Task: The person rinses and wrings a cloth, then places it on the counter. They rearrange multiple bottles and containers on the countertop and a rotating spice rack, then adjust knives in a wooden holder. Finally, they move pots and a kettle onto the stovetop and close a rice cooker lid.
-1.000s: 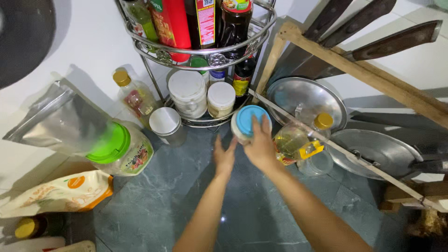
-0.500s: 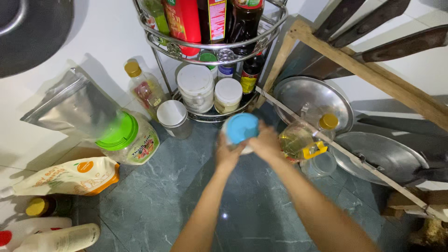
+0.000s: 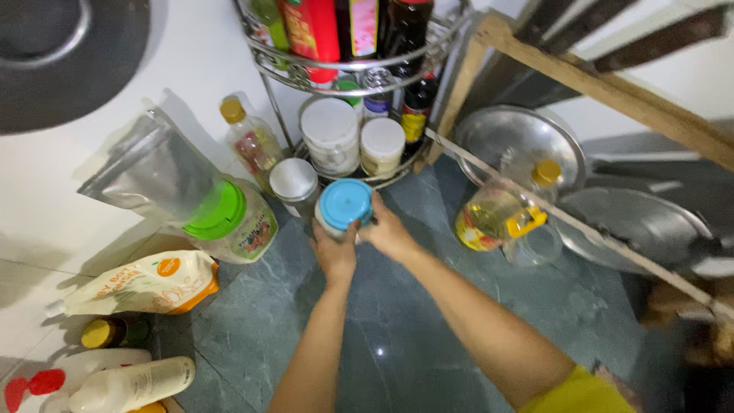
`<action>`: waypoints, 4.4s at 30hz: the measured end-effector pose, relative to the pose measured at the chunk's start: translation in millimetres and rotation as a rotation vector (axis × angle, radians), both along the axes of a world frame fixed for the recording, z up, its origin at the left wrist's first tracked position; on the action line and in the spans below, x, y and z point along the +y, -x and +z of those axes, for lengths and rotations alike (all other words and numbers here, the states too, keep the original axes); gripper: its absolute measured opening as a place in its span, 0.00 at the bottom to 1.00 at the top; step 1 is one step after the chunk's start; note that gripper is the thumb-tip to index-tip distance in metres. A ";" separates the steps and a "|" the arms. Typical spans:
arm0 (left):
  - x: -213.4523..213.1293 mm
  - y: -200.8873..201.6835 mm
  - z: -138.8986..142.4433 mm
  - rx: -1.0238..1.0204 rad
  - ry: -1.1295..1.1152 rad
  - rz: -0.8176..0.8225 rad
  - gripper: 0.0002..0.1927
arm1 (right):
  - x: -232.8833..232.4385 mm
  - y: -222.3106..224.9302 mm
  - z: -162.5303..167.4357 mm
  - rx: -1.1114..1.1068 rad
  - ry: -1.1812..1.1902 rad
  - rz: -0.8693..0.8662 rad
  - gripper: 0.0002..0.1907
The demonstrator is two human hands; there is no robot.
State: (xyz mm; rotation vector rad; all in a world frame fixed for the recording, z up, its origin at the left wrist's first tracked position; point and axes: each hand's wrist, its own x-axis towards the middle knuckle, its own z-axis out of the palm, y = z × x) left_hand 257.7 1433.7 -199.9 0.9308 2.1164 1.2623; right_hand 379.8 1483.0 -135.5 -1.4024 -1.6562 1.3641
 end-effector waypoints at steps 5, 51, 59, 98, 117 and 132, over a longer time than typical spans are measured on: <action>-17.2 -21.3 -3.4 0.068 -0.156 0.041 0.54 | -36.4 -34.0 -6.6 -0.032 -0.222 0.002 0.55; -145.2 -98.0 53.3 -0.014 -0.213 -0.011 0.30 | -147.4 -116.5 -1.6 0.140 -0.127 0.061 0.48; -109.0 61.2 -5.5 0.019 -0.182 0.120 0.30 | -99.3 52.2 -45.5 0.077 -0.016 0.227 0.51; 5.7 -257.5 65.3 -0.377 -0.173 -0.529 0.44 | -33.1 -282.5 -15.5 -0.246 -0.475 -0.415 0.21; 35.3 -115.6 51.0 -0.220 -0.265 -0.291 0.41 | 6.2 -109.9 4.5 -0.080 -0.172 -0.093 0.27; -53.1 -137.9 36.4 -0.307 -0.402 -0.613 0.29 | -93.4 -149.7 -19.4 0.028 -0.360 -0.127 0.49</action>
